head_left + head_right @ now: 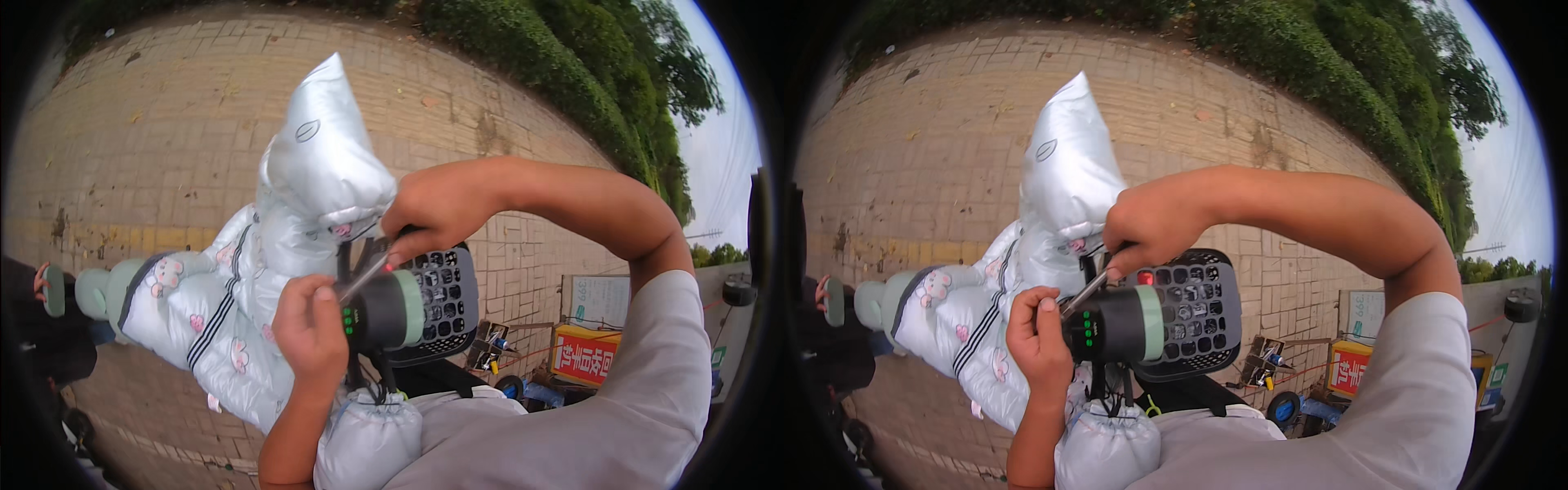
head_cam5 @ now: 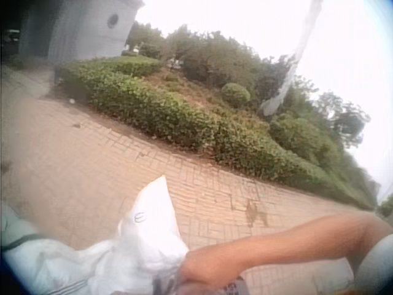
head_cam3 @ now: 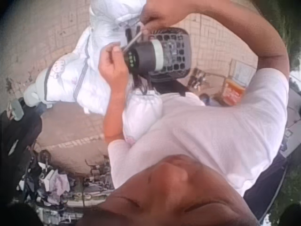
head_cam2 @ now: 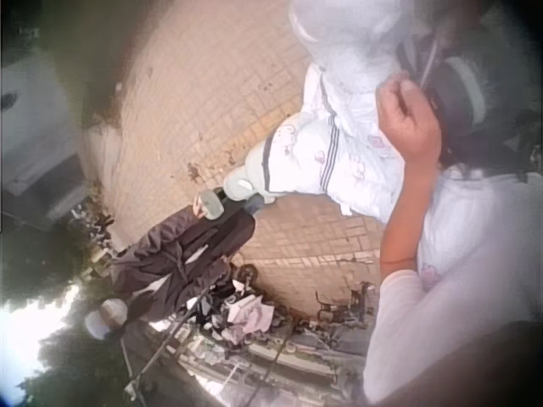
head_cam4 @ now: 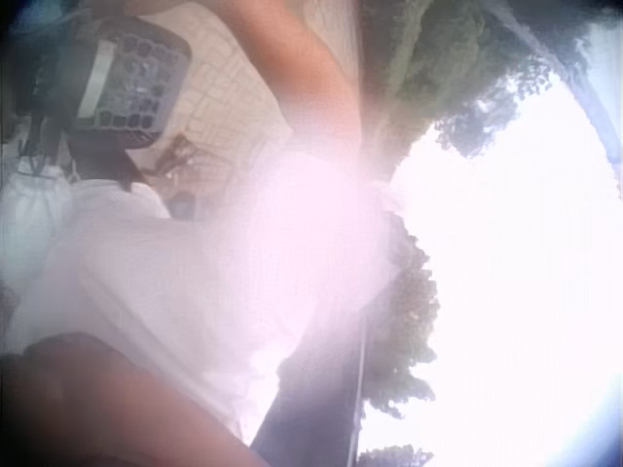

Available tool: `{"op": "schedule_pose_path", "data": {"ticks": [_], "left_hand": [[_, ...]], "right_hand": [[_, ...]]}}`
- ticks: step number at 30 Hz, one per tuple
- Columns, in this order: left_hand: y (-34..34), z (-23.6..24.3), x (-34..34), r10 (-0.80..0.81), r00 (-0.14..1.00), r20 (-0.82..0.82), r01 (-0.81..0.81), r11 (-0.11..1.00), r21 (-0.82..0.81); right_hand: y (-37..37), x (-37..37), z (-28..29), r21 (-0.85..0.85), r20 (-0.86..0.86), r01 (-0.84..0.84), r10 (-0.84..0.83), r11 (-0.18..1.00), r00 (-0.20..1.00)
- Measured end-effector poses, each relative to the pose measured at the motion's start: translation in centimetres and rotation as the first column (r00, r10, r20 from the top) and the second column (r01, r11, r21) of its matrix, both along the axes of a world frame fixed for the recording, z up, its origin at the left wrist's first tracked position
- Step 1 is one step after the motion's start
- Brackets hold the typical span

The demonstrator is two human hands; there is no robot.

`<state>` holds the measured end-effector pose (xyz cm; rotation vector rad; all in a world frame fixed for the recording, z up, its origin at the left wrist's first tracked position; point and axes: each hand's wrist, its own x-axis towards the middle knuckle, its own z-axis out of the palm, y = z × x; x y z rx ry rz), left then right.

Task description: The person adjusts a winter cover on an electric scooter, then uses a socket wrench and a screwdriver to tighten components on the scooter's handlebar area. The person repeatedly switches between tools and returns to the scooter to continue tightening.

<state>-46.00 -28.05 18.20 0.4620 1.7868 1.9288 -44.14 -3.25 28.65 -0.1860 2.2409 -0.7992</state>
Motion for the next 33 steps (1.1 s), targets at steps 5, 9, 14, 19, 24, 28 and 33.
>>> {"op": "schedule_pose_path", "data": {"ticks": [5,9,14,19,24,28,33], "left_hand": [[2.3,-1.2,0.4,0.312,0.921,-0.234,-0.323,0.946,-0.012],[0.1,-2.3,0.6,0.190,0.919,-0.346,-0.269,0.943,-0.197],[-0.2,-3.9,0.0,0.204,0.935,-0.290,-0.236,0.968,-0.081],[0.2,-3.4,0.3,0.280,0.911,-0.302,-0.316,0.946,-0.075],[0.9,-2.8,0.4,0.304,0.900,-0.313,-0.340,0.938,-0.069],[1.5,-2.7,0.3,0.320,0.902,-0.291,-0.357,0.931,-0.080],[1.3,-2.8,-0.1,0.277,0.918,-0.285,-0.303,0.952,-0.049]], "right_hand": [[-0.6,0.2,0.2,0.109,-0.058,-0.165,0.172,0.980,0.983],[-1.1,0.0,-1.2,0.182,-0.197,-0.170,0.205,0.969,0.959],[0.0,1.2,-3.4,-0.221,0.281,-0.012,0.076,0.975,0.957],[0.2,-0.9,-5.0,-0.479,0.751,0.182,0.294,0.859,0.591],[0.0,1.2,-6.8,-0.506,0.813,0.388,0.276,0.770,0.512],[-0.6,2.8,-5.8,-0.472,0.796,0.450,0.147,0.759,0.587],[-2.0,4.9,-4.6,-0.444,0.751,0.530,-0.023,0.722,0.660]]}}
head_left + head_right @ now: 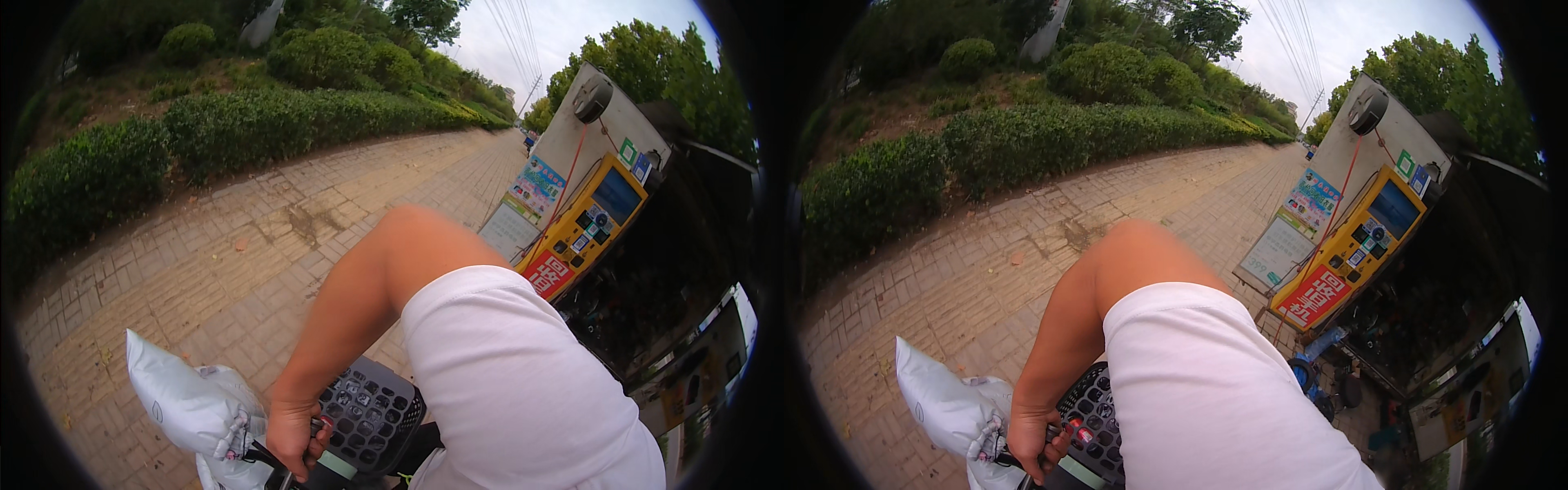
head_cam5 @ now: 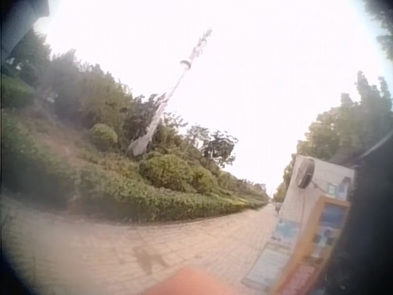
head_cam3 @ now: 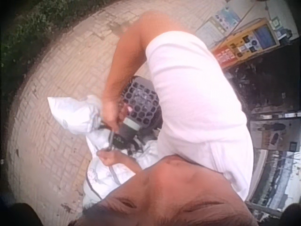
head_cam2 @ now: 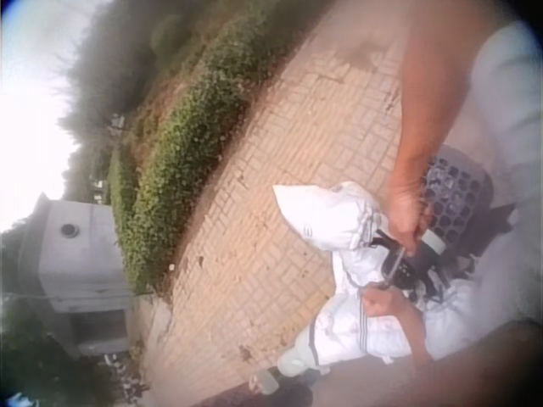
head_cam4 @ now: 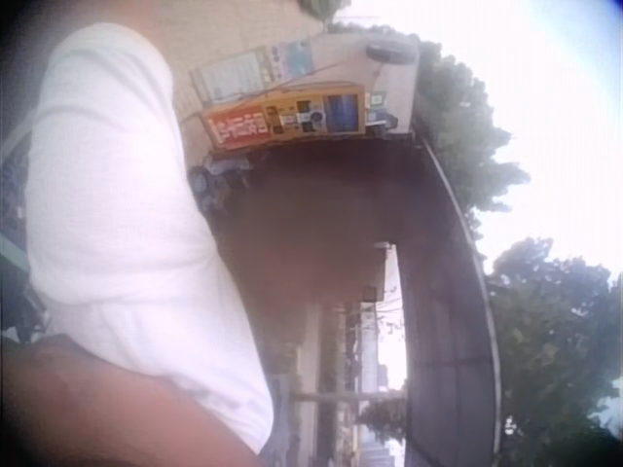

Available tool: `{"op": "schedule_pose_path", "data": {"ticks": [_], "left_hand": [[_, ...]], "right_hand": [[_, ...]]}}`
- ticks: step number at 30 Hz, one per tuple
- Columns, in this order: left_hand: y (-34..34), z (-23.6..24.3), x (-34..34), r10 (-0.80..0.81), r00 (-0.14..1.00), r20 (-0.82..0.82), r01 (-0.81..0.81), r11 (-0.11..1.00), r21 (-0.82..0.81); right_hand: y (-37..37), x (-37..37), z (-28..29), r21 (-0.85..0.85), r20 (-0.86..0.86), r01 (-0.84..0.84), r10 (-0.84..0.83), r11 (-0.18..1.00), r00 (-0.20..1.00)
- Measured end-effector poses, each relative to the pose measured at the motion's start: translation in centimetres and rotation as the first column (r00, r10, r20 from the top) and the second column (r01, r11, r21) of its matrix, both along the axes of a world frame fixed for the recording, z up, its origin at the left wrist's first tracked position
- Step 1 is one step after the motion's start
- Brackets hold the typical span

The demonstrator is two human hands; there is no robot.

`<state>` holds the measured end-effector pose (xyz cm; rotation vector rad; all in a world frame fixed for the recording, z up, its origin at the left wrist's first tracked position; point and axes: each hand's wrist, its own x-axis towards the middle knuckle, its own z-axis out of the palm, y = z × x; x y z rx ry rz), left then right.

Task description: The person adjusts a winter cover on an electric scooter, then uses a socket wrench and a screwdriver to tighten components on the scooter's handlebar area. The person repeatedly switches between tools and returns to the scooter to continue tightening.

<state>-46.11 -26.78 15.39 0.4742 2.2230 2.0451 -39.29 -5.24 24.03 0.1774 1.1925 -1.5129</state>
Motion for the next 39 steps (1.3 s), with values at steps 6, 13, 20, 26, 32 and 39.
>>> {"op": "schedule_pose_path", "data": {"ticks": [6,13,20,26,32,39], "left_hand": [[-0.4,-0.6,-0.5,-0.101,0.994,-0.031,0.103,0.992,0.076],[-0.6,-0.2,-1.4,-0.330,0.943,-0.034,0.331,0.932,0.148],[-0.5,0.0,-2.0,-0.475,0.880,0.003,0.455,0.846,0.276],[-0.7,0.6,-2.6,-0.568,0.821,-0.063,0.565,0.790,0.239],[-0.6,0.7,-2.9,-0.614,0.785,-0.081,0.612,0.749,0.253],[-0.8,0.3,-3.2,-0.648,0.756,-0.097,0.646,0.714,0.270]], "right_hand": [[-2.5,2.4,-0.7,0.089,-0.017,0.186,-0.185,0.979,0.983],[-5.4,5.6,0.9,0.032,0.049,0.439,-0.441,0.898,0.896],[-8.2,7.2,2.7,0.164,0.090,0.513,-0.531,0.843,0.843],[-10.1,8.0,3.3,0.169,0.142,0.554,-0.576,0.815,0.805],[-12.3,8.7,3.2,0.133,0.185,0.652,-0.665,0.746,0.723],[-14.4,9.6,2.5,0.104,0.255,0.743,-0.740,0.661,0.623]]}}
